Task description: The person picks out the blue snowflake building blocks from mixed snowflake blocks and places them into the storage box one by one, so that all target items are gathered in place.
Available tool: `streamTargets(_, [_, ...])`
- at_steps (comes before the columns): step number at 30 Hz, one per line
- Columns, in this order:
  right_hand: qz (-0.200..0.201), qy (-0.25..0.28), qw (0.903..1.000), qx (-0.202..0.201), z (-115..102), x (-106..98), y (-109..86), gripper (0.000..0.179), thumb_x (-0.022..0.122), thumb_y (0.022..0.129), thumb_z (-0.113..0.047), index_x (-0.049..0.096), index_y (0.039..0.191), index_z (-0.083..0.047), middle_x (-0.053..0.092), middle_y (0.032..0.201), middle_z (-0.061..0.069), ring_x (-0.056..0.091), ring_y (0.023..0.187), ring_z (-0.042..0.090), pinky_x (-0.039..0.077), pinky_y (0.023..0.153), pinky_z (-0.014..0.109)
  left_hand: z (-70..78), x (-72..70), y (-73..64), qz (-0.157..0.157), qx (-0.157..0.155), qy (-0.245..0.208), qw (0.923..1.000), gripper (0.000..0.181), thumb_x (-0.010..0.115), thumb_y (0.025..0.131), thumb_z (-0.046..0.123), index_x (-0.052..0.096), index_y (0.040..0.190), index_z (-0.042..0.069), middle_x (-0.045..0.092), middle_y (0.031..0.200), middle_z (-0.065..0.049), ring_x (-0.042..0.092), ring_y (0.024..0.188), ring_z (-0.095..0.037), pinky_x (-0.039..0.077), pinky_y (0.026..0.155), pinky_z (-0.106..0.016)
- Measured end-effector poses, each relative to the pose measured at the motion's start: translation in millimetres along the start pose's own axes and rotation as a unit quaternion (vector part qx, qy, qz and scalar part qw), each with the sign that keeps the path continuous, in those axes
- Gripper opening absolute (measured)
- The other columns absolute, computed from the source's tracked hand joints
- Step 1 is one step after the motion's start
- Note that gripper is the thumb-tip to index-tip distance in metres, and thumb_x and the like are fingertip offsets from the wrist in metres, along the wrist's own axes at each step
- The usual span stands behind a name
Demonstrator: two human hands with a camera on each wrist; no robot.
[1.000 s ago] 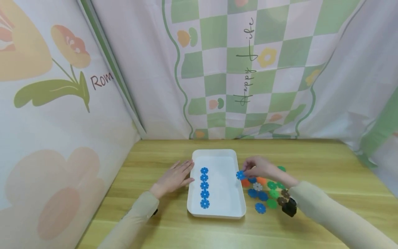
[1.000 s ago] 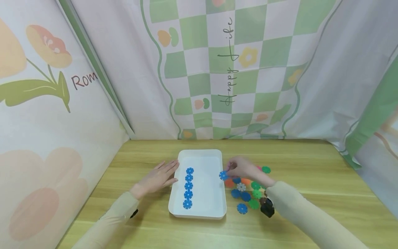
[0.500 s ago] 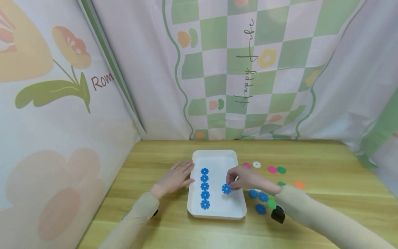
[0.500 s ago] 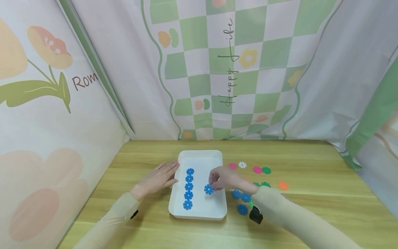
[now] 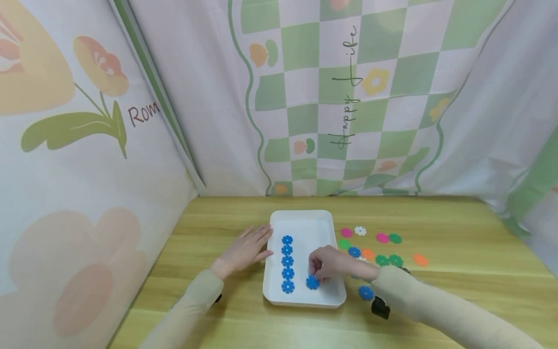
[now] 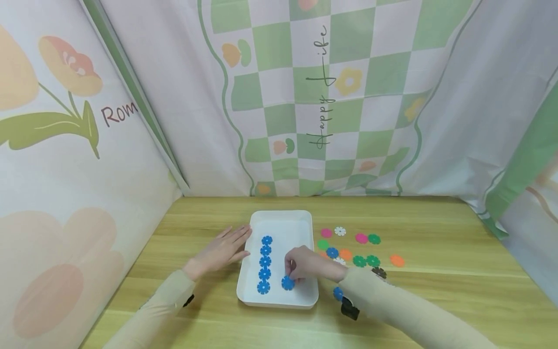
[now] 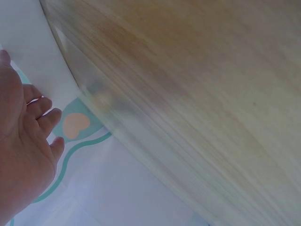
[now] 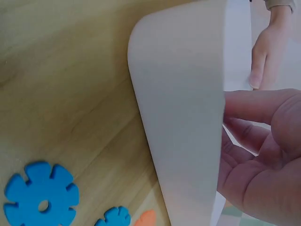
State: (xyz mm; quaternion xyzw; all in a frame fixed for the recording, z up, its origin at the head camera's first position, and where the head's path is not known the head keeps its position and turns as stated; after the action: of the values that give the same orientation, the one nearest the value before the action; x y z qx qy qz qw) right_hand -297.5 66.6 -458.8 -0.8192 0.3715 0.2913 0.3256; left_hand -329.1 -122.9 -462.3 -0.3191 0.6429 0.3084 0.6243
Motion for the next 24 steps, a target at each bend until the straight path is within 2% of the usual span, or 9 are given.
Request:
streamTargets(5, [-0.002,-0.003,0.9999,0.015,-0.3,5.5,-0.5,0.016,0.072,0.086,0.000,0.064,0.078,-0.010,0.063,0.073,0.001,0.060,0.066,0.015,0.054,0.061,0.024,0.8,-2.2,-0.3,0.000,0.001,0.001,1.0000,0.069,0.036,0.104,0.052,0.028,0.157,0.008,0.026,0.165,-0.008,0.029,0.152,-0.026,0.023,0.126,-0.048])
streamTargets(15, [0.006,-0.015,0.9998,0.008,-1.3,4.1,-1.5,0.015,0.072,0.085,0.001,0.066,0.077,-0.010,0.063,0.072,-0.001,0.059,0.065,0.012,0.053,0.061,0.022,1.3,-2.8,1.4,0.009,0.008,0.002,0.9999,0.069,0.038,0.104,0.051,0.029,0.156,0.007,0.028,0.164,-0.010,0.031,0.151,-0.027,0.025,0.125,-0.049])
streamTargets(19, [0.009,-0.014,0.9996,-0.024,-4.4,-4.9,-5.7,0.011,0.073,0.085,-0.002,0.068,0.079,-0.010,0.065,0.074,-0.001,0.057,0.067,0.011,0.052,0.061,0.021,1.1,-2.3,1.3,0.004,0.005,0.004,1.0000,0.069,0.038,0.104,0.052,0.028,0.156,0.007,0.027,0.164,-0.009,0.030,0.152,-0.027,0.024,0.125,-0.049])
streamTargets(24, [0.016,0.009,0.9971,-0.074,-9.1,-26.0,-17.9,0.007,0.070,0.087,-0.002,0.066,0.084,-0.006,0.066,0.080,0.001,0.058,0.072,0.009,0.052,0.062,0.019,2.6,-4.4,0.1,0.003,0.004,-0.001,1.0000,0.068,0.039,0.104,0.050,0.030,0.156,0.006,0.028,0.164,-0.010,0.031,0.151,-0.028,0.024,0.125,-0.049])
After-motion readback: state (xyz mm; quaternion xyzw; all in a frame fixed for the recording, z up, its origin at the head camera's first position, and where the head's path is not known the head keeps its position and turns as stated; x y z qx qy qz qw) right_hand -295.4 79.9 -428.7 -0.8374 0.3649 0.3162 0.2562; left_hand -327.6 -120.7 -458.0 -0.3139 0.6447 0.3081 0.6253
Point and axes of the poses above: each hand's wrist, its own y-axis towards the middle knuckle, its own x-axis out of the palm, z = x × y, the point moved 8 cm from there along y, towards the middle knuckle
